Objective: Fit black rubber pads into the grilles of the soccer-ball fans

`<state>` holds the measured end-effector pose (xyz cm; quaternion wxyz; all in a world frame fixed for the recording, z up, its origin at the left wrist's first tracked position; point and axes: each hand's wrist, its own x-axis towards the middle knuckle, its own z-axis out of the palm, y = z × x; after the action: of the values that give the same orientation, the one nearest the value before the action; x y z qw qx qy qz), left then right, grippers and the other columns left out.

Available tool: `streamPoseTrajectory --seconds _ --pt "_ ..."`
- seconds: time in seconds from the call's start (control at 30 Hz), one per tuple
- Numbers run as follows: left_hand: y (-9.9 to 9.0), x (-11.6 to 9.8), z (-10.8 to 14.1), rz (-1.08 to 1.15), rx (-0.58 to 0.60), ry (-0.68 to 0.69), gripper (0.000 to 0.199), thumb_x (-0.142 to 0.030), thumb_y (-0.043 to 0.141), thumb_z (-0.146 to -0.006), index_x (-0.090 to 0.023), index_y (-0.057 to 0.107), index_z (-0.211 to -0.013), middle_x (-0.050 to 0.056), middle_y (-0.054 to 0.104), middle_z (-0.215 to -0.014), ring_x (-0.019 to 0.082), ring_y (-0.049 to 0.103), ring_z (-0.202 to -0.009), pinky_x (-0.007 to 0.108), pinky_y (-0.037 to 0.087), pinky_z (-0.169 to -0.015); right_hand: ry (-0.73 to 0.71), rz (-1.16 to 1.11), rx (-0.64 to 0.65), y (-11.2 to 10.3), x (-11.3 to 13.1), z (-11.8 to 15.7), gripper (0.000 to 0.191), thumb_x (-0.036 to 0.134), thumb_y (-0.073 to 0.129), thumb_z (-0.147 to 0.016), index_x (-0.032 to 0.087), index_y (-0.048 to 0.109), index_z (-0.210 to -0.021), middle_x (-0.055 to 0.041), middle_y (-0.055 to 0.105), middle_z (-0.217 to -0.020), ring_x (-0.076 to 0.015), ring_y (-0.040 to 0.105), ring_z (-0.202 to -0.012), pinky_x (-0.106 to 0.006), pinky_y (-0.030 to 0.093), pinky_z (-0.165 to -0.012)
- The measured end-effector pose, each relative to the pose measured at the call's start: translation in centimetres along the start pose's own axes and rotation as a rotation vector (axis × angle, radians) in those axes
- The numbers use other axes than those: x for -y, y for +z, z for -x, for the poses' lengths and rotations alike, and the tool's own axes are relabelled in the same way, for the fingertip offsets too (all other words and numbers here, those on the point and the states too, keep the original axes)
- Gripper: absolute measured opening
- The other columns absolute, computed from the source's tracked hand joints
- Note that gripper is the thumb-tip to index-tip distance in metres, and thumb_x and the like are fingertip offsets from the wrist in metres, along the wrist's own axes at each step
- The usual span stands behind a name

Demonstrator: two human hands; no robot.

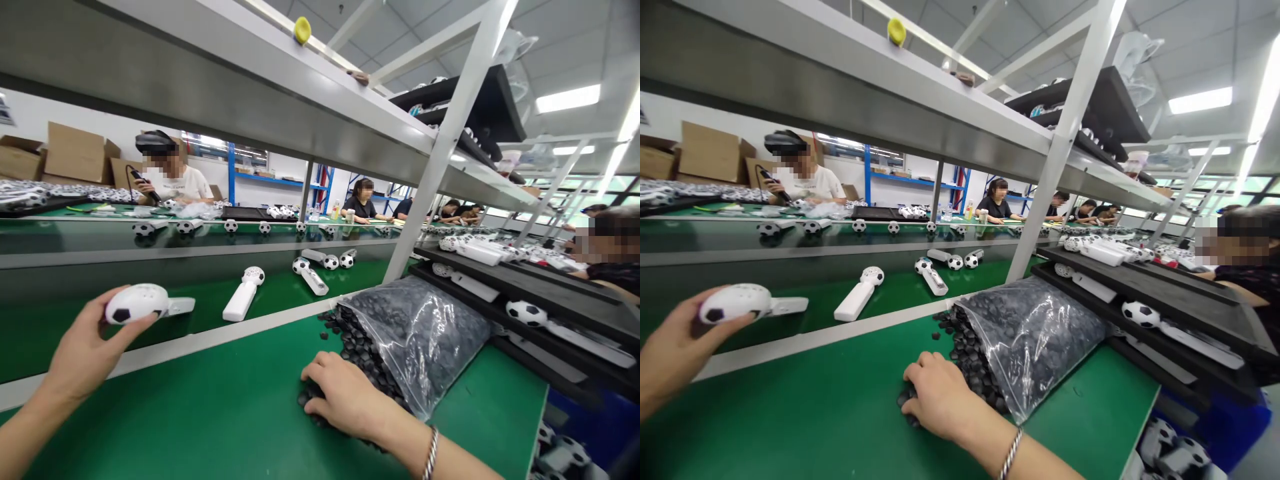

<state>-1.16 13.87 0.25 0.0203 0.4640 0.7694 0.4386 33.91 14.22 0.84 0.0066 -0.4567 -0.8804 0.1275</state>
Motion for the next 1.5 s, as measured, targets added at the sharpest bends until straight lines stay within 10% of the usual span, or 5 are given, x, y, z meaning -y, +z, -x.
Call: streamPoseTrajectory --seconds 0.27,0.63,0.93,1.2,1.5 --pt "-3.5 -6.4 5.8 0.088 0.109 0.148 0.057 -0.056 0.054 -0.068 -0.027 0.046 -0.117 0.001 0.058 -0.106 0.025 0.056 -0.089 0.03 0.043 -0.074 0.035 0.089 -0.064 0.9 -0.4 -0.4 0.018 0.024 0.061 -0.077 0.021 0.063 -0.094 -0.0063 0.063 -0.092 -0.0227 0.061 -0.083 -0.029 0.042 -0.066" --pt "0.0 -12.7 13.0 -0.143 0.421 0.549 0.052 -0.051 0.051 -0.073 -0.025 0.046 -0.118 0.008 0.056 -0.107 0.028 0.054 -0.095 0.033 0.042 -0.073 -0.032 0.091 -0.15 1.0 -1.5 -0.3 0.02 0.028 0.067 -0.073 0.022 0.061 -0.091 -0.0038 0.065 -0.089 -0.0201 0.061 -0.081 -0.026 0.04 -0.064" --pt "1.4 -9.4 12.7 -0.257 0.689 0.288 0.051 -0.059 0.043 -0.075 -0.026 0.054 -0.112 0.006 0.057 -0.111 0.027 0.058 -0.089 0.032 0.043 -0.071 -0.072 0.06 -0.232 1.2 -2.1 -0.6 0.015 0.031 0.061 -0.079 0.021 0.059 -0.09 -0.0038 0.06 -0.089 -0.0177 0.058 -0.08 -0.026 0.04 -0.065" --pt "2.3 -8.3 13.2 -0.106 0.812 0.301 0.097 -0.056 0.067 -0.054 -0.03 0.024 -0.138 0.01 0.039 -0.133 0.035 0.042 -0.118 0.037 0.042 -0.084 -0.181 -0.137 -0.173 2.4 -1.1 -0.9 0.015 0.03 0.063 -0.078 0.022 0.062 -0.091 -0.0025 0.058 -0.089 -0.0162 0.055 -0.088 -0.025 0.041 -0.072" --pt "2.3 -8.6 13.9 -0.038 0.787 0.295 0.098 -0.054 0.073 -0.047 -0.03 0.034 -0.134 0.007 0.046 -0.128 0.033 0.045 -0.115 0.037 0.04 -0.087 -0.158 -0.236 -0.11 2.9 -1.8 -1.2 0.013 0.019 0.061 -0.078 0.02 0.058 -0.091 -0.001 0.058 -0.085 -0.0115 0.055 -0.072 -0.023 0.041 -0.065"
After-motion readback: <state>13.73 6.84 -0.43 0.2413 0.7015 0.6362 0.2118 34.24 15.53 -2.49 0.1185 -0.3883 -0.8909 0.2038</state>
